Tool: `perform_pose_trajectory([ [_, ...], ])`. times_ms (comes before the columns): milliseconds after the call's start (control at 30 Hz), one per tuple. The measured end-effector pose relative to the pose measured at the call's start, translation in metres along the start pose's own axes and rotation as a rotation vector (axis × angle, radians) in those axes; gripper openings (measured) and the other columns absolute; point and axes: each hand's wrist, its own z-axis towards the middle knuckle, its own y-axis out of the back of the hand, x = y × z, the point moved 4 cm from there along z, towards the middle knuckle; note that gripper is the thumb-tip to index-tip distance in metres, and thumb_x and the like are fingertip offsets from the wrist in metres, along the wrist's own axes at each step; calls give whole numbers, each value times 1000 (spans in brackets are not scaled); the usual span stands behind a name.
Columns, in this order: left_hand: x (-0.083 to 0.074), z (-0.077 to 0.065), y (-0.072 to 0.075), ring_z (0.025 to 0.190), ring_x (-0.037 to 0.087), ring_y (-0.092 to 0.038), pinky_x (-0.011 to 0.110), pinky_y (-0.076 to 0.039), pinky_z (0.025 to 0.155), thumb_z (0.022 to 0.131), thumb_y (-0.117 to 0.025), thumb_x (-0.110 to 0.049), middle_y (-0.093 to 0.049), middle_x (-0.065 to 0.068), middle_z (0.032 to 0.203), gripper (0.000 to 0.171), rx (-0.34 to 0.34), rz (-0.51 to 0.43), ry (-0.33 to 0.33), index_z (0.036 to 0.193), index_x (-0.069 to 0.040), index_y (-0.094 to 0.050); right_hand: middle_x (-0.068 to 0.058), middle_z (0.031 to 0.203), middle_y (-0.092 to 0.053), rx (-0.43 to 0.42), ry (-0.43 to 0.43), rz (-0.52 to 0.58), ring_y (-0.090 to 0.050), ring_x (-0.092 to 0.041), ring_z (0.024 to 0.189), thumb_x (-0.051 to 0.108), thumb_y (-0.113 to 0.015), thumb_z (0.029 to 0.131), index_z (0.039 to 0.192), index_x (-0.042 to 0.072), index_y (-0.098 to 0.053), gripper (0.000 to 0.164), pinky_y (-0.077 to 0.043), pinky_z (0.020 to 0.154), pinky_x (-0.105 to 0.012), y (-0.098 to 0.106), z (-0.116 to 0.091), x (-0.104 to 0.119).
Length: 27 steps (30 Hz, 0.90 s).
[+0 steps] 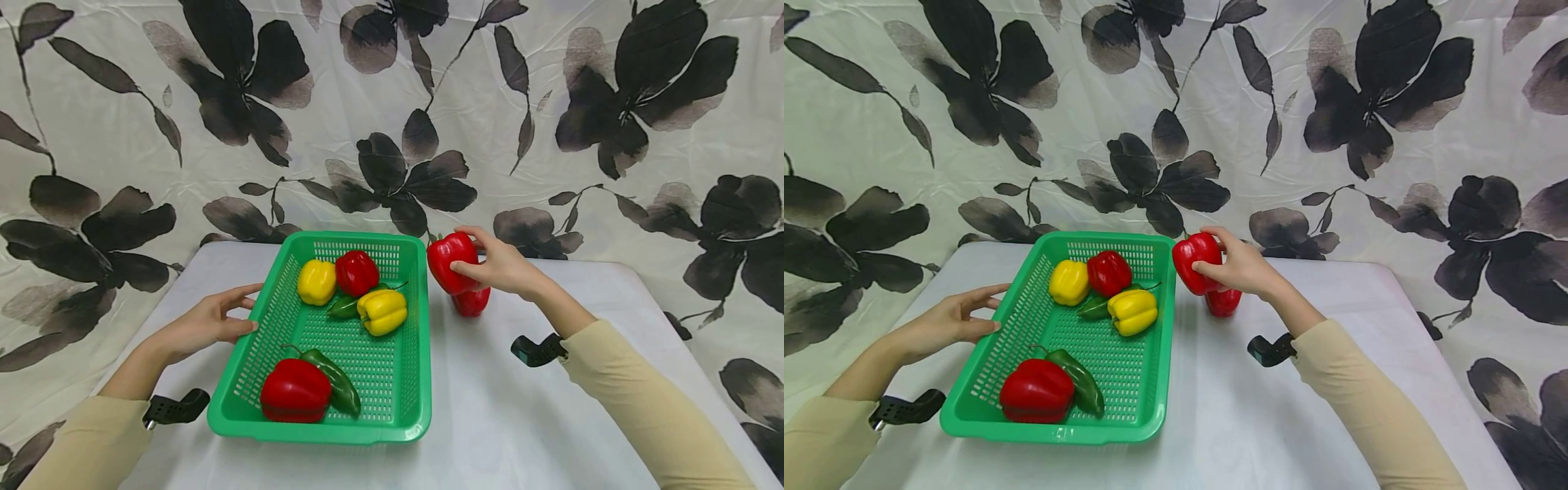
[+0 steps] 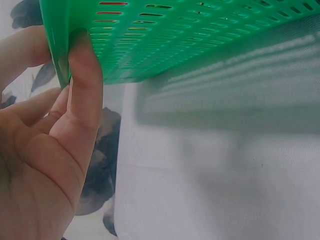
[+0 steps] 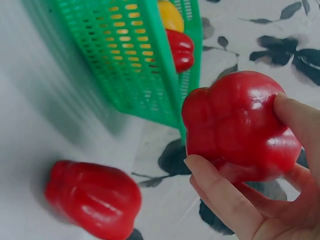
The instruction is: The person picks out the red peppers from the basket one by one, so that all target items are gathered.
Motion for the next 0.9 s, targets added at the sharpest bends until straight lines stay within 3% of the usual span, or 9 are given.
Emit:
perform_pose_trajectory([
  [900, -2, -1, 0, 91, 27, -63, 40, -55, 75, 88, -61, -19, -40, 26, 130, 71, -1, 5, 3, 146, -8, -21, -24, 136, -36, -61, -38, 20, -44, -41, 116, 20, -67, 84, 143, 13, -25, 73, -56, 69, -37, 21, -9, -46],
])
